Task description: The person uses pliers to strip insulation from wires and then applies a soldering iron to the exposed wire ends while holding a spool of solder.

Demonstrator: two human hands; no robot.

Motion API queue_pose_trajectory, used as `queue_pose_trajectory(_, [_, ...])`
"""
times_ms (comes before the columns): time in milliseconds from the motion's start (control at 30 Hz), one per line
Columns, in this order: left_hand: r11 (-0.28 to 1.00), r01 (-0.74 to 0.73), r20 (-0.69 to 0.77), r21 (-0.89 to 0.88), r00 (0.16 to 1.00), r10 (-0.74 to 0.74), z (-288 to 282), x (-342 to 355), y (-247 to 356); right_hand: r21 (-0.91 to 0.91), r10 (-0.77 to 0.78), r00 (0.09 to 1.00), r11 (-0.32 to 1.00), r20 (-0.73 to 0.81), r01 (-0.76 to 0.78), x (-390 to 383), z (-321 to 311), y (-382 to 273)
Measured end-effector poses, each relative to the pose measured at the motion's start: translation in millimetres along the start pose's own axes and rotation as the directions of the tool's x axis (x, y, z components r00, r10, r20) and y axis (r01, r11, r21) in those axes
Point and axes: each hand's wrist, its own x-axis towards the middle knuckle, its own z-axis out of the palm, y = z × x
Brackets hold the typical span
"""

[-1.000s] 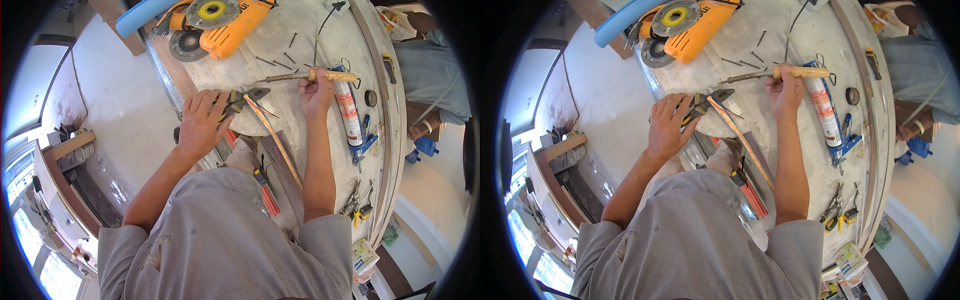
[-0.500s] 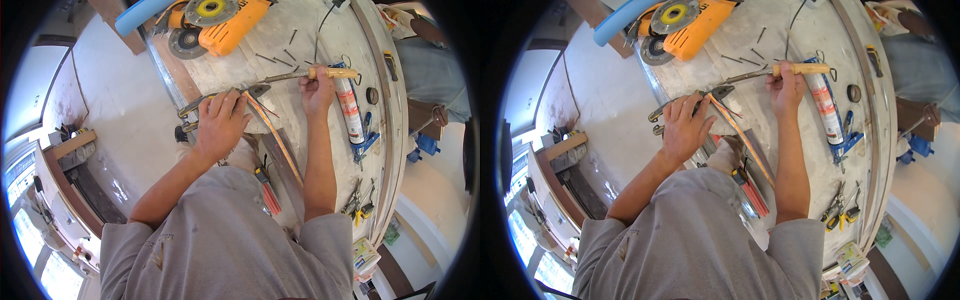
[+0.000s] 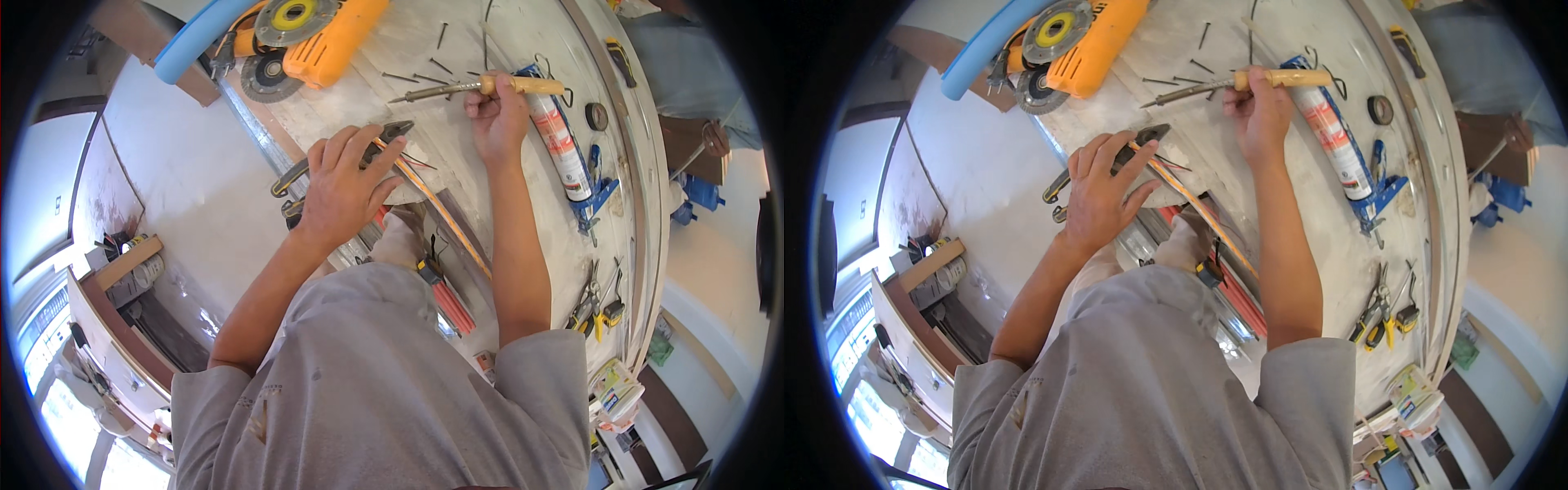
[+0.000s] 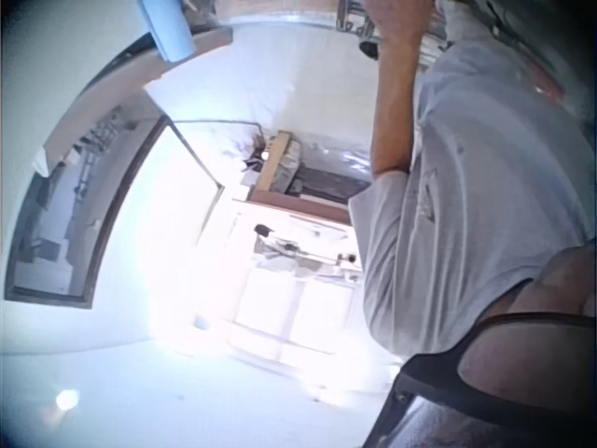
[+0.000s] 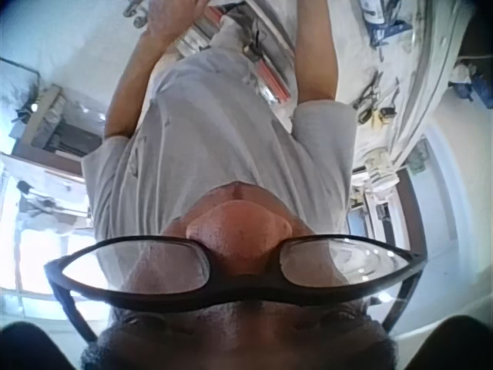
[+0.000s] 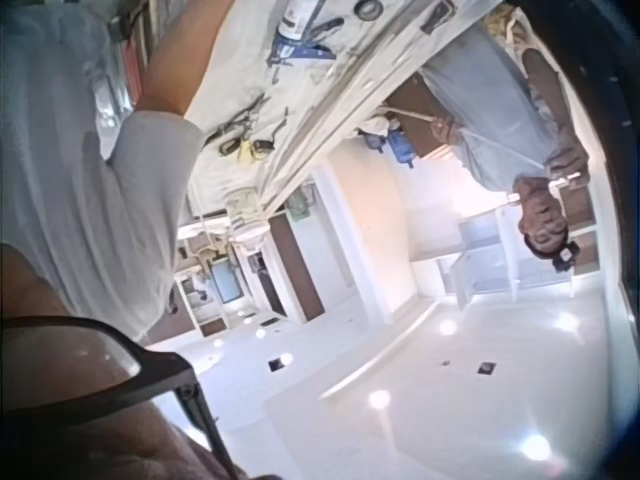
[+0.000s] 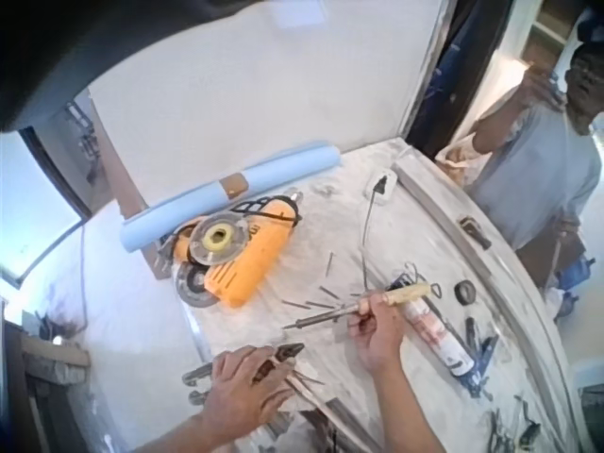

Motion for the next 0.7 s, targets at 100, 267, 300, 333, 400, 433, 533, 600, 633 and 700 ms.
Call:
queue_pose_trajectory(100, [0.991, -0.126, 0.081, -0.044, 0.988, 0.129, -5, 14, 0, 0.033, -0.026, 0.997, 0.999, -0.067, 0.028, 1, 5, -3])
queue_pose_trajectory(267, [0.967, -0.244, 0.246, -0.077, 0.935, 0.255, -8, 29, -4, 0.165, -0.034, 0.967, 0.983, -0.253, 0.078, -22, 30, -2])
queue_pose_trajectory(300, [0.963, -0.256, 0.248, -0.083, 0.931, 0.269, -6, 32, -4, 0.236, -0.023, 0.966, 0.968, -0.257, 0.086, -25, 32, -3])
queue_pose_trajectory(333, [0.956, -0.28, 0.279, -0.09, 0.914, 0.294, -4, 35, -5, 0.237, -0.032, 0.964, 0.967, -0.265, 0.097, -26, 31, -2])
queue_pose_trajectory(400, [0.947, -0.309, 0.312, -0.092, 0.894, 0.322, -3, 42, -5, 0.233, -0.015, 0.968, 0.97, -0.25, 0.075, -27, 26, 5])
queue_pose_trajectory(433, [0.923, -0.38, 0.342, -0.061, 0.861, 0.377, -2, 45, -4, 0.247, -0.023, 0.971, 0.965, -0.238, 0.084, -27, 23, 7])
queue_pose_trajectory(533, [0.911, -0.413, 0.307, 0.0, 0.867, 0.393, -1, 40, 2, 0.249, -0.026, 0.969, 0.964, -0.244, 0.089, -27, 20, 7])
queue_pose_trajectory(600, [0.927, -0.373, 0.233, 0.028, 0.905, 0.357, 3, 22, 3, 0.245, -0.019, 0.972, 0.966, -0.233, 0.078, -27, 17, 11])
queue_pose_trajectory(633, [0.945, -0.325, 0.19, 0.027, 0.93, 0.315, 5, 11, 2, 0.236, -0.013, 0.975, 0.97, -0.224, 0.067, -26, 17, 12])
queue_pose_trajectory(700, [0.969, -0.245, 0.062, -0.001, 0.968, 0.245, 4, -1, 1, 0.211, 0.006, 0.98, 0.977, -0.201, 0.038, -25, 16, 11])
